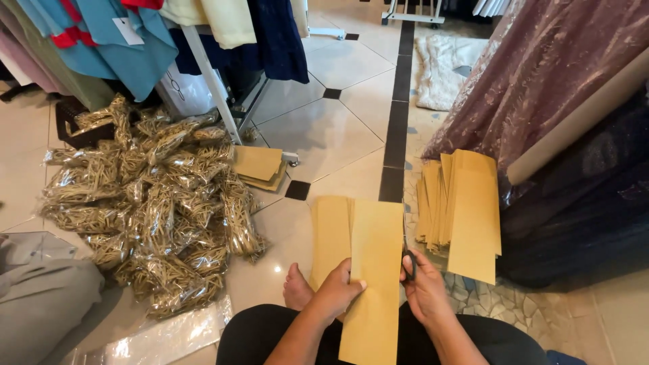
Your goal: The person sits on the floor and uses scissors to cut a stack of yellow paper sheets into long, narrow strips. The person holds the paper with one hand and cuts along the length with the other, creating a pile of cut strips.
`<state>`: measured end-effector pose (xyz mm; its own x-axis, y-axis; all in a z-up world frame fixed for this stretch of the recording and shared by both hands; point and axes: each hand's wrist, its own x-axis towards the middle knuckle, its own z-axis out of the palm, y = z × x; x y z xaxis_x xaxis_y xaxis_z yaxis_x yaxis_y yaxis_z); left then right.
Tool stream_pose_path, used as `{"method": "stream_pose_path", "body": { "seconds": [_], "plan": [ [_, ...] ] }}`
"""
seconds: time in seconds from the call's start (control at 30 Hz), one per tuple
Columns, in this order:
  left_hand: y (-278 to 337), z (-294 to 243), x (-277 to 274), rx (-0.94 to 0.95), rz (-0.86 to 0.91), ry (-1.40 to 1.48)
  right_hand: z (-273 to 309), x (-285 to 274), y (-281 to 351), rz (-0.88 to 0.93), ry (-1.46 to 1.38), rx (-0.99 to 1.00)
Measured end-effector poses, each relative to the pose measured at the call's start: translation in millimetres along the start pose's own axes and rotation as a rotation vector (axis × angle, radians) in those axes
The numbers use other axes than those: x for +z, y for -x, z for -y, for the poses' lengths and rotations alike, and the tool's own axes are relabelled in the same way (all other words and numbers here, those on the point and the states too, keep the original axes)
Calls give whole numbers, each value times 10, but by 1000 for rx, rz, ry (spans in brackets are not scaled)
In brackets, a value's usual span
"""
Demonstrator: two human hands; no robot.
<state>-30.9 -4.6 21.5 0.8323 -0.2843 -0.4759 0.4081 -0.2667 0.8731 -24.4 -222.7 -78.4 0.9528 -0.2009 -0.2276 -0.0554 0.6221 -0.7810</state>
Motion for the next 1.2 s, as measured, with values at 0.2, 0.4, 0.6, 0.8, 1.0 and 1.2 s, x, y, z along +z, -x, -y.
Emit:
{"method": "stream_pose_path", "body": {
  "seconds": [0.2,0.4,0.6,0.8,1.0,1.2],
  "plan": [
    [-87,-4,-119,-68,-103,-5,223,70,15,14,42,-78],
    [-707,-37,-461,-131,-294,-29,589,283,289,-5,251,-19],
    [-2021,926,-571,-107,-403,-170,467,116,189,62,272,23],
    [-2311,1209,-638,-177,-476,-303,334,206,147,128,360,122],
    [-2810,1358,-254,438,-596,-459,-151,94,66,370,417,-169],
    [-1731,33,1114,66,95,-254,156,336,454,444,490,-448]
  ]
}}
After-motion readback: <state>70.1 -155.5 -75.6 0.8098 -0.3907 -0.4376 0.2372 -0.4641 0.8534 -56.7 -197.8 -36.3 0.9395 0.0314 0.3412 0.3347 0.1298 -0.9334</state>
